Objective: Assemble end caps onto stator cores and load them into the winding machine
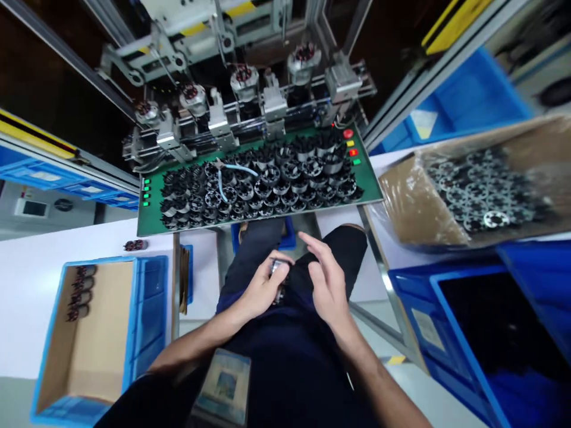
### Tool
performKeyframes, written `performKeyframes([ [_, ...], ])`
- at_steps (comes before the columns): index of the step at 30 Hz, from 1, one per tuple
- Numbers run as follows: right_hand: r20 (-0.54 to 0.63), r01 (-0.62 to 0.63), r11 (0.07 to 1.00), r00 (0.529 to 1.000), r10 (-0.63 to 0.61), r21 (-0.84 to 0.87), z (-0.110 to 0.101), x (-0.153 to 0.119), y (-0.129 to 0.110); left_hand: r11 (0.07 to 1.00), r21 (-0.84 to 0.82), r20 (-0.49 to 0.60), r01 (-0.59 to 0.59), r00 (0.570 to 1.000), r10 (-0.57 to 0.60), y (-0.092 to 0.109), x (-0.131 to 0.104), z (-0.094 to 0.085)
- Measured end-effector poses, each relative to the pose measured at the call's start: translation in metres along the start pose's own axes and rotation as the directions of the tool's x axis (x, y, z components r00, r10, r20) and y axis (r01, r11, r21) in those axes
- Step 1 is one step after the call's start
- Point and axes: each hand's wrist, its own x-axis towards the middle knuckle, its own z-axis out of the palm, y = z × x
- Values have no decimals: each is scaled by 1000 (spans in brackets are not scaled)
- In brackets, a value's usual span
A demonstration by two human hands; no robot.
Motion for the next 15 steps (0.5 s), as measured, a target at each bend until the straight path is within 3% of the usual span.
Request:
performKeyframes([
  [3,-16,-78,985,997,77,-156,-17,11,1,1000,30,-24,-2,1000,3,-12,-25,-24],
  [7,159,137,950,983,-95,-282,-15,65,-28,998,58,-36,14,999,-12,-28,-57,-43],
  [9,317,259,887,938,-138,-382,5,110,-54,998,60,-63,17,998,-14,-35,-68,-48],
  [11,449,343,777,889,-87,-528,37,163,-76,999,49,-109,24,994,-18,-40,-76,-53],
  [15,518,384,632,855,31,-673,112,261,-84,997,39,-243,62,969,-51,-50,-83,-67],
])
